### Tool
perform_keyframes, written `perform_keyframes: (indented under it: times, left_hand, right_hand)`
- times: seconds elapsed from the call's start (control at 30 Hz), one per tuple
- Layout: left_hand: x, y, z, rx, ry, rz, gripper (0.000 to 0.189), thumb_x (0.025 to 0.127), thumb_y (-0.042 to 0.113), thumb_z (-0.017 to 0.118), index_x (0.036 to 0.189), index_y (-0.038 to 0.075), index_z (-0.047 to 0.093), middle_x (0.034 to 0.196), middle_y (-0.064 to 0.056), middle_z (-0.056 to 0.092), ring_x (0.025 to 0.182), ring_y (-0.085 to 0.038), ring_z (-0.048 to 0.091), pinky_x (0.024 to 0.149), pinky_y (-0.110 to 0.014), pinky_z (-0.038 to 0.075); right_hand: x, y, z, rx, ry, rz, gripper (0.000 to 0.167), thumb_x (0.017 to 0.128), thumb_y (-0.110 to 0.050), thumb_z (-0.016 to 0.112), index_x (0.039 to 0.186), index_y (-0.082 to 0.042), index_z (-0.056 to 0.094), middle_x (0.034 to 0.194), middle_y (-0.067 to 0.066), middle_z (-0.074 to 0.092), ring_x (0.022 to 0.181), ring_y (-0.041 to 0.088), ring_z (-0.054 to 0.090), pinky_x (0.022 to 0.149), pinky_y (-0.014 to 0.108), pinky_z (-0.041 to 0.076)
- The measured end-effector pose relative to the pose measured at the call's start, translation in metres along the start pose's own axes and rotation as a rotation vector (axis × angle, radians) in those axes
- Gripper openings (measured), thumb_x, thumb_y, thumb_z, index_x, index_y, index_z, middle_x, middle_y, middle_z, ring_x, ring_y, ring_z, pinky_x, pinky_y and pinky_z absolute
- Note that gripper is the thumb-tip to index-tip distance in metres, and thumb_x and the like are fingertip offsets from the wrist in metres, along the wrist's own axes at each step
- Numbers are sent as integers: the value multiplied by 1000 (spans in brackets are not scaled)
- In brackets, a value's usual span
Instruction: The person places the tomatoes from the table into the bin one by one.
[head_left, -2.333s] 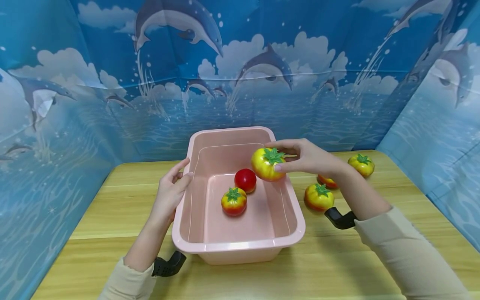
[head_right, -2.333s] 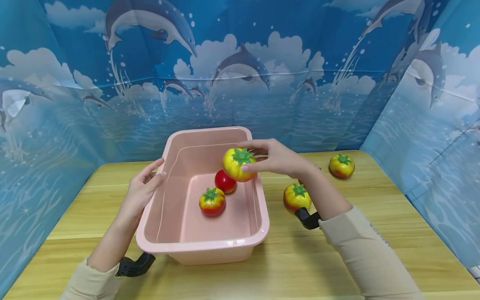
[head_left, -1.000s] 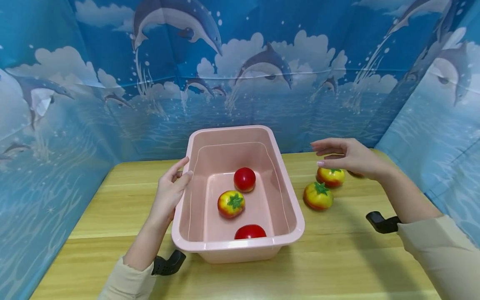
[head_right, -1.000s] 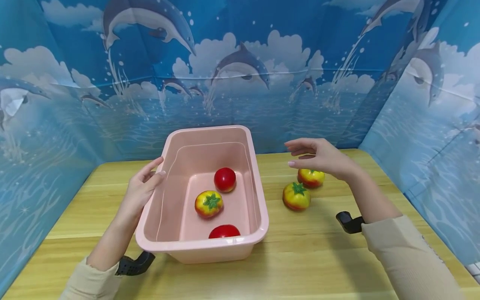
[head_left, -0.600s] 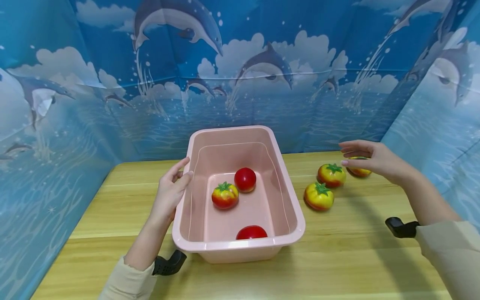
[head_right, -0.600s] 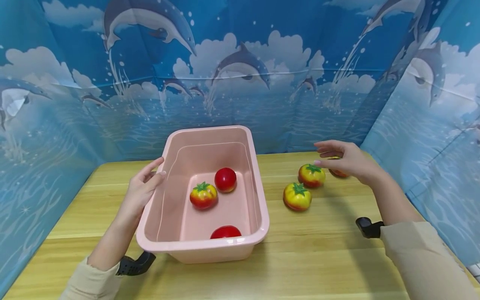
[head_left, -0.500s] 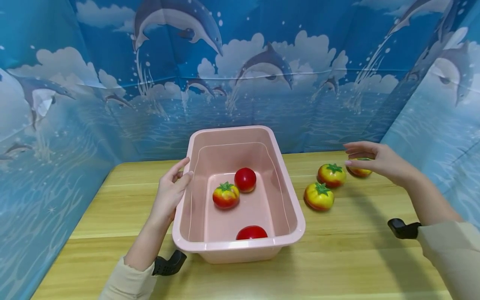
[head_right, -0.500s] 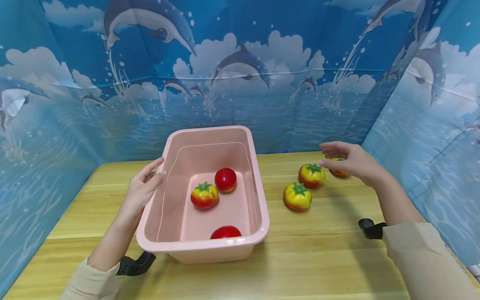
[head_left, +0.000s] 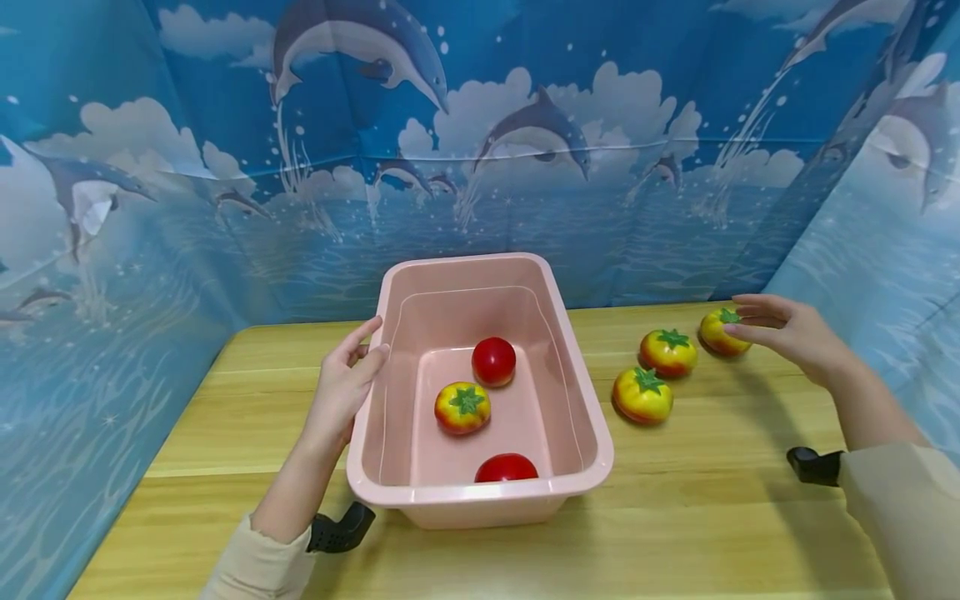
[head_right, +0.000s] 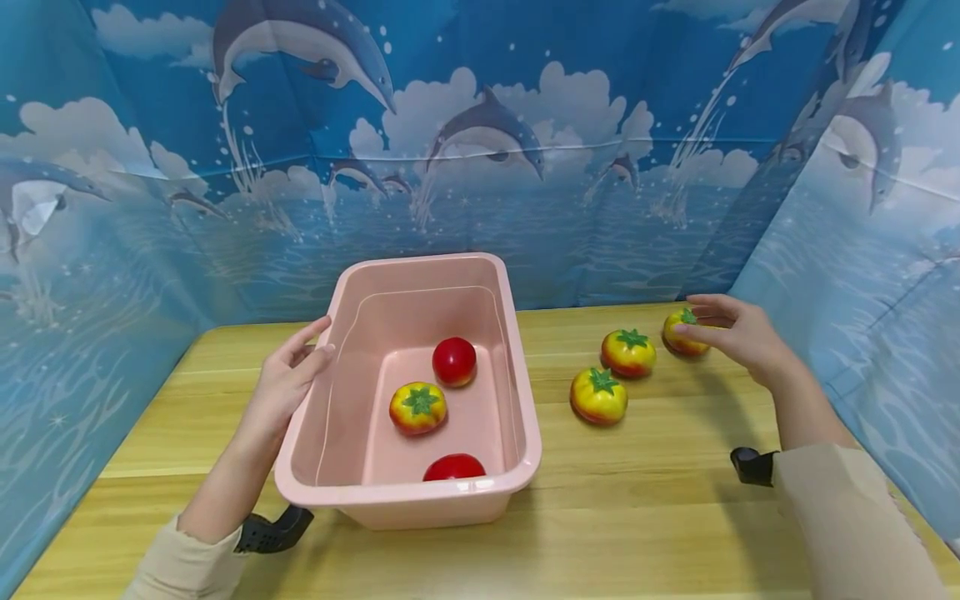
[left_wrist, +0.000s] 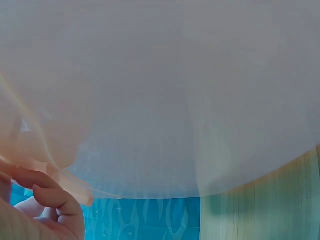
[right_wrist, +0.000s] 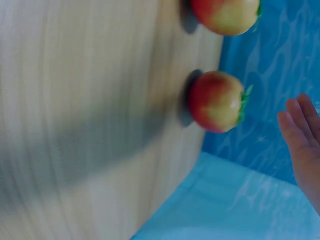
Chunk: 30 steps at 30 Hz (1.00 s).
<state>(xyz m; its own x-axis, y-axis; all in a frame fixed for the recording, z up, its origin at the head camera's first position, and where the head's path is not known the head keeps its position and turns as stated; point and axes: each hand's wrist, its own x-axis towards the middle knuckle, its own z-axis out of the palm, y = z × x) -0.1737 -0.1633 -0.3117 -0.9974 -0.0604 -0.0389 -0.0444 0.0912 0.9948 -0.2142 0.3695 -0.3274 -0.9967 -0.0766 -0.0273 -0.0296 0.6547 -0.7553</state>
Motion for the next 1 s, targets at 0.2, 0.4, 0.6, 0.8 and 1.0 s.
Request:
perform_keyframes:
  times: [0.2,0.4,0.6,0.8,1.0]
  left_hand:
    - [-1,-1,0,16,-1,0,47,96,20,53,141,20,43,95,-11,44,81,-23,57,75,-30,55]
    - [-2,0,0,15,0,4,46,95,20,54,140,20,43,95,-11,44,82,-24,58,75,-32,55]
    - [0,-1,0,-3,2,9,46,95,18,54,140,18,44,93,-11,44,78,-20,58,72,-29,55]
    - [1,-1,-1,-6,3,8,46,95,19,53,140,18,43,92,-10,44,77,-18,57,70,-26,54]
    - [0,-1,-1,1,0,2,47,95,21,54,140,20,43,94,-10,43,80,-22,57,75,-30,55]
  right_hand:
    - [3,15,4,47,66,74,82,91,-39,57,150,-5,11,146,33,16,129,46,24,96,65,27]
    - [9,31,13,93,167,127,88,88,-43,59,150,-9,7,149,31,4,134,50,6,97,67,23]
    - [16,45,22,76,250,159,93,87,-44,59,149,-5,3,149,32,1,132,52,7,97,68,23]
    - [18,51,34,77,307,202,92,89,-42,58,148,-1,1,147,33,5,131,52,12,97,65,26]
    - [26,55,43,131,350,265,90,88,-40,58,148,0,4,148,32,9,132,50,15,102,61,25]
